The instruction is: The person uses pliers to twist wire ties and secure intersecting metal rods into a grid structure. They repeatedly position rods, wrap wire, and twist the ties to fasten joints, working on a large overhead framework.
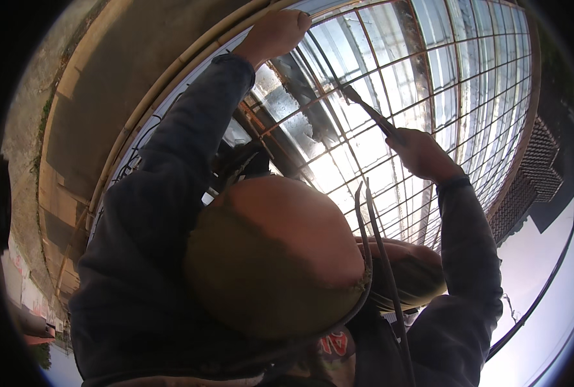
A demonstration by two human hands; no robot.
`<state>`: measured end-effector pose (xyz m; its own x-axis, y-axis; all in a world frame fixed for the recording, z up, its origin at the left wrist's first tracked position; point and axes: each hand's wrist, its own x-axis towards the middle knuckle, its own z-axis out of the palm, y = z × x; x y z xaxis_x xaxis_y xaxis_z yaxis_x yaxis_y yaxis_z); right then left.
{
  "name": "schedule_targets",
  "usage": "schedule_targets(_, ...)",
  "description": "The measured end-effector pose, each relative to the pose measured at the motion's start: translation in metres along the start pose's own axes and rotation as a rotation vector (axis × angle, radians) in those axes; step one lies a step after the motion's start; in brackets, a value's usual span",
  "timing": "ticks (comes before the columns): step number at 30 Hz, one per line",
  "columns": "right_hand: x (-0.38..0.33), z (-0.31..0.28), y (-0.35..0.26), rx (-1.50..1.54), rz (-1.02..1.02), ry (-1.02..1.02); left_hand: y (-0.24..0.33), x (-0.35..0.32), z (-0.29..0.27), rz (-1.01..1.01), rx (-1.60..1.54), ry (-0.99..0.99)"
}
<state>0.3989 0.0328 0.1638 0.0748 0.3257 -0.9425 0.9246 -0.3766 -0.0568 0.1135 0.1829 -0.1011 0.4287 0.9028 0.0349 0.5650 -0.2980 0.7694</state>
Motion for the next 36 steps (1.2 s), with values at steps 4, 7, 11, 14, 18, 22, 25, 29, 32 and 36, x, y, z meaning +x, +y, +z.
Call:
schedule_targets(4, -0.008, -0.005, -0.024, 0.456, 0.076, -0.165, 0.024, -0.002, -0.040, -0.149, -0.072, -0.168)
schedule_targets(7, -0.015, -0.011, -0.027, 0.700, 0.053, -0.304, 0.018, -0.002, -0.029, -0.051, -0.057, -0.126)
schedule_targets(11, -0.022, -0.028, -0.059, 0.212, 0.012, -0.212, 0.035, 0.003, -0.038, -0.145, -0.109, -0.182)
schedule_targets(14, -0.011, -0.034, -0.064, -0.209, -0.114, -0.102, 0.017, 0.000, -0.032, -0.117, -0.042, -0.146)
schedule_targets(18, -0.015, -0.073, -0.084, 0.012, 0.032, -0.195, 0.025, 0.003, -0.032, -0.137, -0.067, -0.148)
schedule_targets(22, 0.010, -0.087, -0.042, -0.458, -0.341, 0.042, 0.013, 0.008, -0.015, -0.038, -0.040, -0.111)
schedule_targets(25, 0.008, -0.072, -0.052, -1.210, -0.641, 0.576, 0.018, 0.002, -0.029, -0.099, -0.120, -0.130)
schedule_targets(29, 0.023, -0.075, -0.020, -1.405, -0.570, 0.583, 0.017, 0.003, -0.020, -0.006, -0.001, -0.105)
schedule_targets(32, 0.038, -0.093, -0.062, -0.384, 0.127, -0.244, 0.003, 0.001, -0.016, 0.060, 0.120, -0.098)
schedule_targets(36, 0.010, -0.090, -0.072, -0.054, 0.152, -0.176, 0.018, 0.006, -0.022, -0.085, -0.088, -0.105)
